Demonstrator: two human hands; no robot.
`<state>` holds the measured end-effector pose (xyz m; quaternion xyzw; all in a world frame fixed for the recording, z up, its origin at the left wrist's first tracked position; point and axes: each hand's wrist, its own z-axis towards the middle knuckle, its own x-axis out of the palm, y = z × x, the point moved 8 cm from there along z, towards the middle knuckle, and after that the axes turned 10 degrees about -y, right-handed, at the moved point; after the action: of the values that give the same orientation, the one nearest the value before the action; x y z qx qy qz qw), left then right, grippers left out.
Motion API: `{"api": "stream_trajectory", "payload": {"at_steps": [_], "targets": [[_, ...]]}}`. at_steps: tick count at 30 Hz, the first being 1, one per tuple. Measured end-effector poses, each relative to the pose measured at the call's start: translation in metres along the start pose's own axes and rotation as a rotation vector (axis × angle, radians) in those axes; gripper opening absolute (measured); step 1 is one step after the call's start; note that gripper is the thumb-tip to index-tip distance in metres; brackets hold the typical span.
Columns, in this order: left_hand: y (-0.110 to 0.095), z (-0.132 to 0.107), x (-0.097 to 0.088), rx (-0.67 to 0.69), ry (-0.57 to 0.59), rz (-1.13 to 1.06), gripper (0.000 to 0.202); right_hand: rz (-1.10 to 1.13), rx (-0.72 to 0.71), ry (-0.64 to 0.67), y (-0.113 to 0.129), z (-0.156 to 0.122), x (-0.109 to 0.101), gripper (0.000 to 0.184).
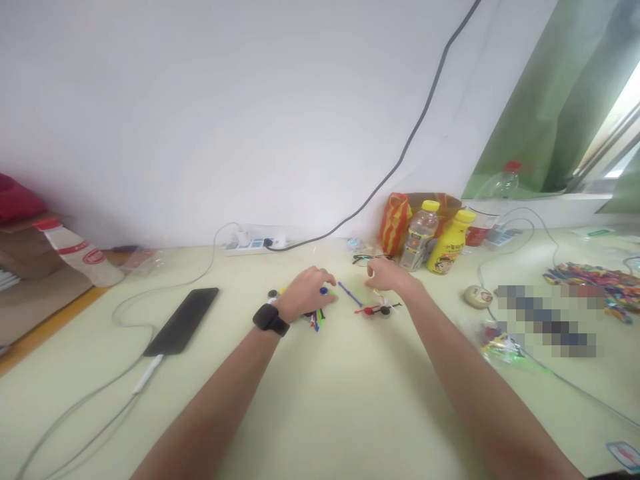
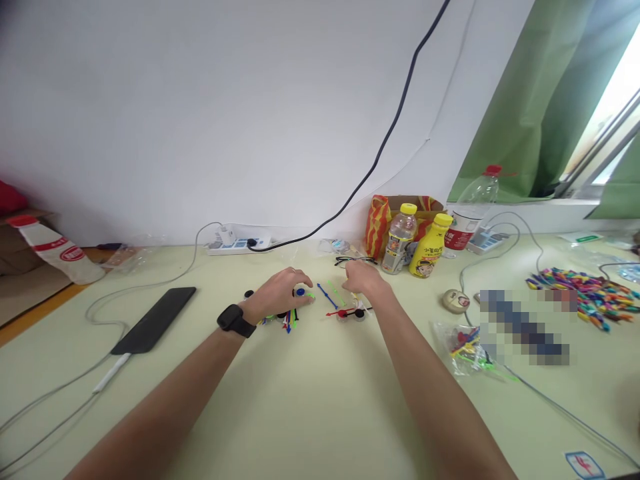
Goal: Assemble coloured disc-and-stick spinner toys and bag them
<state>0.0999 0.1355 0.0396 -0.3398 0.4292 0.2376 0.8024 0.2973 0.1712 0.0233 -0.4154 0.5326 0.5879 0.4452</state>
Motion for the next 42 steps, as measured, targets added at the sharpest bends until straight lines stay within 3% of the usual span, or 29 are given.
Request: {"api": "stream_trajectory", "payload": {"at_steps": [4, 11, 18, 22, 27, 31, 36, 40, 42], "targets": [[0.004, -0.002, 0.009, 0.0, 0.059, 0.025, 0.017, -0.014, 0.024, 0.042, -0.009, 0.001, 0.005, 0.025], [0.007, 0.001, 0.025, 0.0, 0.02, 0.008, 0.02, 0.032, 0.035, 0.05, -0.026, 0.009, 0.01, 0.025], [0.015, 0.0, 0.006, -0.065, 0.039, -0.06, 0.031, 0.12, 0.027, 0.034, -0.04, 0.012, 0.006, 0.033], [0.017, -0.001, 0.006, -0.075, 0.061, -0.062, 0.02, 0.144, 0.033, 0.012, -0.043, 0.012, 0.0, 0.032], [0.013, 0.0, 0.004, -0.049, 0.039, -0.032, 0.032, 0.161, 0.017, -0.017, -0.042, 0.013, -0.009, 0.031], [0.011, 0.002, -0.002, -0.022, 0.013, -0.006, 0.034, 0.156, 0.037, -0.011, -0.042, 0.013, -0.001, 0.021], [0.015, 0.0, -0.009, -0.047, 0.045, 0.009, 0.033, 0.188, 0.054, -0.013, -0.043, 0.012, 0.007, 0.028], [0.014, 0.005, -0.027, -0.066, -0.066, -0.097, 0.032, 0.31, 0.01, -0.012, -0.031, 0.009, -0.011, 0.023], [0.01, 0.008, -0.035, -0.092, -0.13, -0.225, 0.033, 0.51, -0.071, 0.02, -0.012, 0.004, -0.022, 0.019]]}}
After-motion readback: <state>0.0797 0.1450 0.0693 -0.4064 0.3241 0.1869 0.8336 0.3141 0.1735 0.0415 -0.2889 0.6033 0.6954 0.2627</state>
